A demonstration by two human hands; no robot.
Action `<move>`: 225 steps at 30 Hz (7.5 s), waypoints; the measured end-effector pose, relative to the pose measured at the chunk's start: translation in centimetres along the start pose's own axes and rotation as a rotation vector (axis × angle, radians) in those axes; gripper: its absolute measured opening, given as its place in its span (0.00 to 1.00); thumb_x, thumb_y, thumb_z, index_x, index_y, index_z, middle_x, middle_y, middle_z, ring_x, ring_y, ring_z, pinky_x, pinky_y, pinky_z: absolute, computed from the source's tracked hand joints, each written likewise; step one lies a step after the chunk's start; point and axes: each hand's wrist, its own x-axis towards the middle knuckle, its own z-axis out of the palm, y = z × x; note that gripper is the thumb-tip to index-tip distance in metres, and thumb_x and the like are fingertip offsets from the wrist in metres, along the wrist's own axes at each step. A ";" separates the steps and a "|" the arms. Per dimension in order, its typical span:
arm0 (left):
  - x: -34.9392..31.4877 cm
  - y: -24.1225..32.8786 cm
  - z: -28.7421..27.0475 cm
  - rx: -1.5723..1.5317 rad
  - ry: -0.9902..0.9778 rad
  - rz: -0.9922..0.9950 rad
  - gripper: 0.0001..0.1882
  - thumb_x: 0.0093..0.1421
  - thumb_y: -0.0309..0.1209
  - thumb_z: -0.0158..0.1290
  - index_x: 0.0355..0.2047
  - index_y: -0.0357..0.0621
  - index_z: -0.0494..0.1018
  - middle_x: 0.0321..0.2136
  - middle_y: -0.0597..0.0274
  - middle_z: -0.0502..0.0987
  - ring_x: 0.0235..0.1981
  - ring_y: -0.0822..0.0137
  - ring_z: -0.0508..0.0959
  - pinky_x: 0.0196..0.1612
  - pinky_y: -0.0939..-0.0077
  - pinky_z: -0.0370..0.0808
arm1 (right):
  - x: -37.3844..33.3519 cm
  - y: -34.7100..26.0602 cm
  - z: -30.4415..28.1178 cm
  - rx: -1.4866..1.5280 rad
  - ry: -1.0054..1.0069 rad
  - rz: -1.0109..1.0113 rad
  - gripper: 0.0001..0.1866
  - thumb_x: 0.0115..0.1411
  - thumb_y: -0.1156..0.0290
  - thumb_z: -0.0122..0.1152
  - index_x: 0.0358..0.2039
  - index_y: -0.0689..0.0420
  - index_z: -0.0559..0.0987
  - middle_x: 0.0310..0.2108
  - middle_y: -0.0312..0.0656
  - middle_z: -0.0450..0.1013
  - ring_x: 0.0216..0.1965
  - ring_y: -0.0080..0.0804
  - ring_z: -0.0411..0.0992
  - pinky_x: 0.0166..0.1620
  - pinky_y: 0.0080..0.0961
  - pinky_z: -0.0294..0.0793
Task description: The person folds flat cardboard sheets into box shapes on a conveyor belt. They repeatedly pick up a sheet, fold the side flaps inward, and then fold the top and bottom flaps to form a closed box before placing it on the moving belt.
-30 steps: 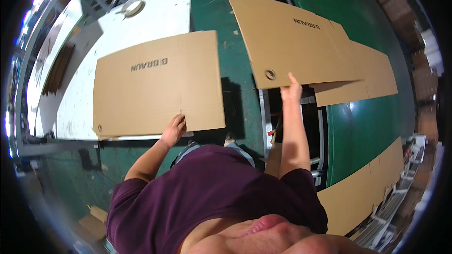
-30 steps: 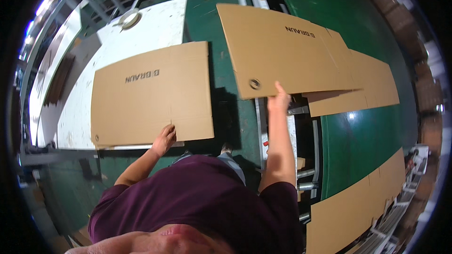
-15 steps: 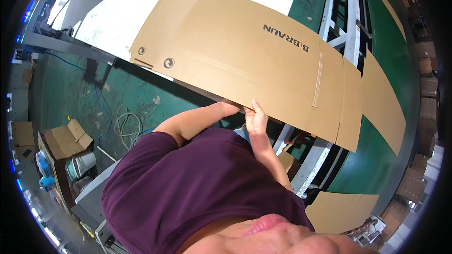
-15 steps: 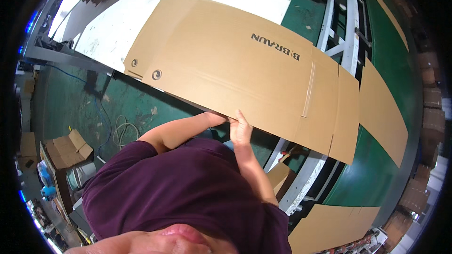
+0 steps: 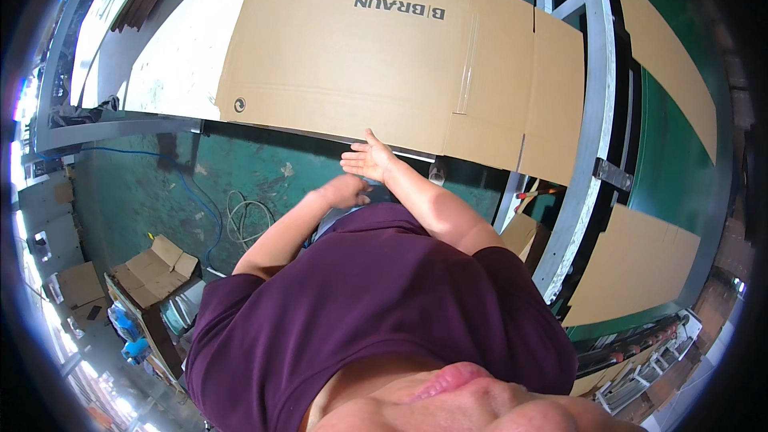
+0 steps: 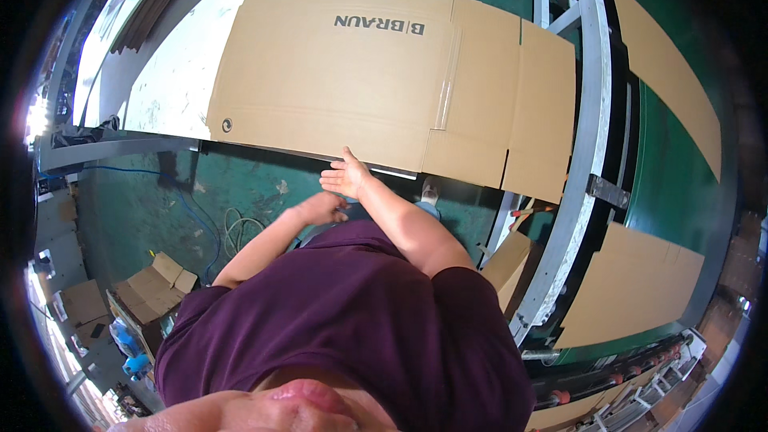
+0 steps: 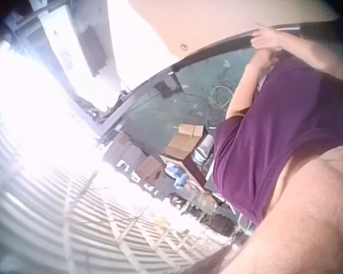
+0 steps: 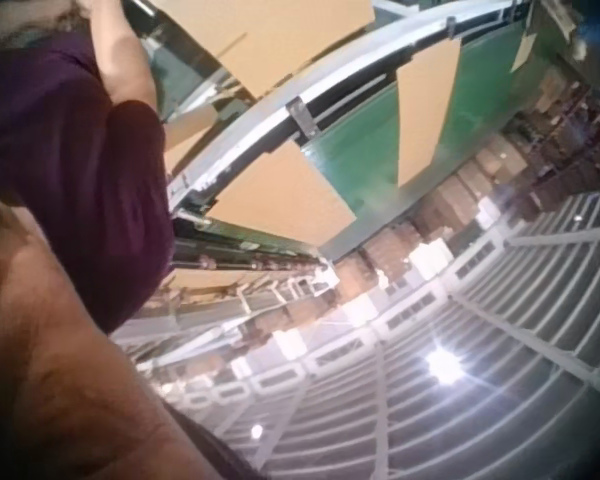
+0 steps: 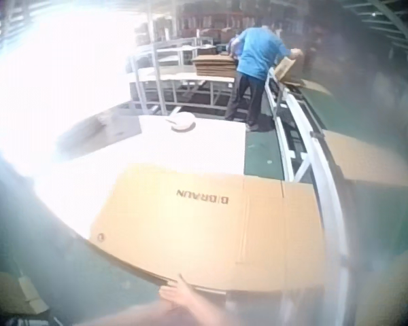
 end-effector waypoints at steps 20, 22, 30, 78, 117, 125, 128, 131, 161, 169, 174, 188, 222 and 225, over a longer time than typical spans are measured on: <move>14.6 9.4 -1.0 0.544 0.738 0.486 0.18 0.47 0.30 0.58 0.39 0.40 0.71 0.52 0.51 0.70 0.58 0.53 0.66 0.60 0.64 0.65 | -30.2 -29.4 -33.4 -1.044 1.318 -1.159 0.28 0.50 0.71 0.66 0.52 0.63 0.72 0.44 0.51 0.76 0.44 0.35 0.75 0.48 0.30 0.72; 14.6 8.8 -0.7 0.529 0.756 0.428 0.18 0.48 0.30 0.58 0.40 0.40 0.71 0.52 0.51 0.69 0.58 0.53 0.66 0.61 0.64 0.64 | -33.3 -27.4 -22.6 -1.113 1.171 -1.292 0.19 0.49 0.74 0.63 0.44 0.63 0.76 0.36 0.46 0.78 0.37 0.34 0.77 0.42 0.30 0.74; 14.2 9.3 -1.2 0.367 0.724 0.434 0.18 0.48 0.31 0.59 0.41 0.43 0.72 0.53 0.55 0.70 0.57 0.54 0.67 0.59 0.63 0.66 | -20.2 -19.5 -2.5 -2.189 1.080 -1.182 0.12 0.52 0.76 0.52 0.37 0.67 0.71 0.30 0.60 0.73 0.30 0.45 0.78 0.29 0.32 0.79; 15.8 9.3 -3.8 0.435 0.616 -0.101 0.58 0.36 0.61 0.58 0.64 0.44 0.53 0.66 0.49 0.50 0.68 0.49 0.44 0.67 0.46 0.35 | -11.6 -28.0 -5.3 -1.981 -0.094 -1.811 0.19 0.48 0.54 0.64 0.33 0.55 0.79 0.40 0.44 0.70 0.53 0.45 0.63 0.64 0.47 0.51; 14.5 9.1 -3.9 0.610 0.558 0.248 0.37 0.52 0.51 0.55 0.58 0.46 0.63 0.60 0.59 0.63 0.61 0.55 0.61 0.63 0.54 0.55 | -14.4 -28.7 -13.7 -1.004 1.110 -1.052 0.43 0.34 0.49 0.78 0.47 0.62 0.72 0.41 0.50 0.76 0.45 0.44 0.75 0.48 0.35 0.72; 12.7 7.5 -3.5 0.740 0.514 0.275 0.37 0.53 0.47 0.56 0.60 0.46 0.60 0.60 0.56 0.62 0.58 0.50 0.64 0.58 0.56 0.63 | -12.9 -25.6 -13.8 -1.084 1.183 -1.070 0.53 0.35 0.49 0.77 0.55 0.69 0.62 0.46 0.58 0.72 0.47 0.51 0.72 0.51 0.38 0.71; 13.0 7.3 -3.6 0.801 0.511 0.325 0.34 0.54 0.45 0.54 0.58 0.41 0.61 0.60 0.52 0.62 0.56 0.47 0.65 0.56 0.56 0.65 | -12.8 -25.1 -14.5 -1.087 1.150 -1.113 0.48 0.41 0.57 0.75 0.58 0.67 0.61 0.48 0.56 0.71 0.51 0.50 0.70 0.55 0.37 0.68; 13.5 6.4 -3.7 0.822 0.514 0.362 0.32 0.55 0.40 0.51 0.58 0.39 0.62 0.60 0.50 0.61 0.56 0.45 0.65 0.58 0.58 0.64 | -13.0 -23.1 -18.5 -1.052 1.095 -1.364 0.44 0.43 0.63 0.73 0.58 0.65 0.62 0.53 0.57 0.66 0.57 0.51 0.63 0.59 0.39 0.63; 13.5 6.6 -1.4 0.943 0.480 0.196 0.26 0.50 0.31 0.52 0.50 0.33 0.69 0.55 0.44 0.67 0.56 0.38 0.64 0.58 0.52 0.66 | -64.6 -27.8 -12.1 -1.010 1.703 -2.740 0.09 0.58 0.65 0.61 0.28 0.57 0.77 0.17 0.40 0.69 0.19 0.35 0.66 0.24 0.31 0.64; 14.0 7.8 -2.3 0.887 0.525 0.186 0.31 0.47 0.34 0.56 0.52 0.35 0.68 0.56 0.46 0.65 0.57 0.39 0.63 0.60 0.52 0.64 | -69.1 -43.7 -34.0 -0.185 1.761 -2.022 0.31 0.37 0.63 0.77 0.41 0.62 0.75 0.42 0.49 0.76 0.43 0.44 0.76 0.45 0.37 0.74; 13.4 7.9 -2.1 0.867 0.450 0.139 0.33 0.48 0.37 0.56 0.55 0.36 0.65 0.58 0.47 0.62 0.59 0.40 0.61 0.60 0.52 0.63 | -39.8 -44.6 -44.0 0.348 1.150 -1.348 0.34 0.45 0.67 0.73 0.51 0.67 0.71 0.52 0.50 0.71 0.50 0.39 0.72 0.52 0.37 0.73; 13.1 9.4 -2.8 0.836 0.548 0.176 0.24 0.54 0.35 0.52 0.51 0.38 0.69 0.54 0.49 0.67 0.53 0.42 0.67 0.56 0.52 0.68 | -36.8 -42.1 -15.6 0.102 0.180 -1.423 0.18 0.53 0.81 0.59 0.45 0.56 0.74 0.38 0.37 0.73 0.38 0.29 0.75 0.33 0.26 0.77; 0.6 6.3 -7.7 0.118 0.338 0.106 0.09 0.56 0.35 0.54 0.33 0.44 0.78 0.29 0.53 0.78 0.31 0.50 0.78 0.36 0.61 0.75 | -6.1 -1.2 -3.1 -0.601 0.164 -0.126 0.28 0.62 0.44 0.47 0.34 0.61 0.75 0.32 0.50 0.76 0.30 0.41 0.75 0.36 0.37 0.76; 6.4 9.3 -6.1 0.265 0.529 0.478 0.17 0.55 0.35 0.56 0.46 0.49 0.73 0.50 0.55 0.72 0.51 0.54 0.71 0.52 0.63 0.70 | -9.7 -3.4 -8.0 -1.542 0.020 -0.127 0.21 0.62 0.53 0.50 0.32 0.60 0.78 0.26 0.41 0.76 0.25 0.29 0.74 0.32 0.26 0.76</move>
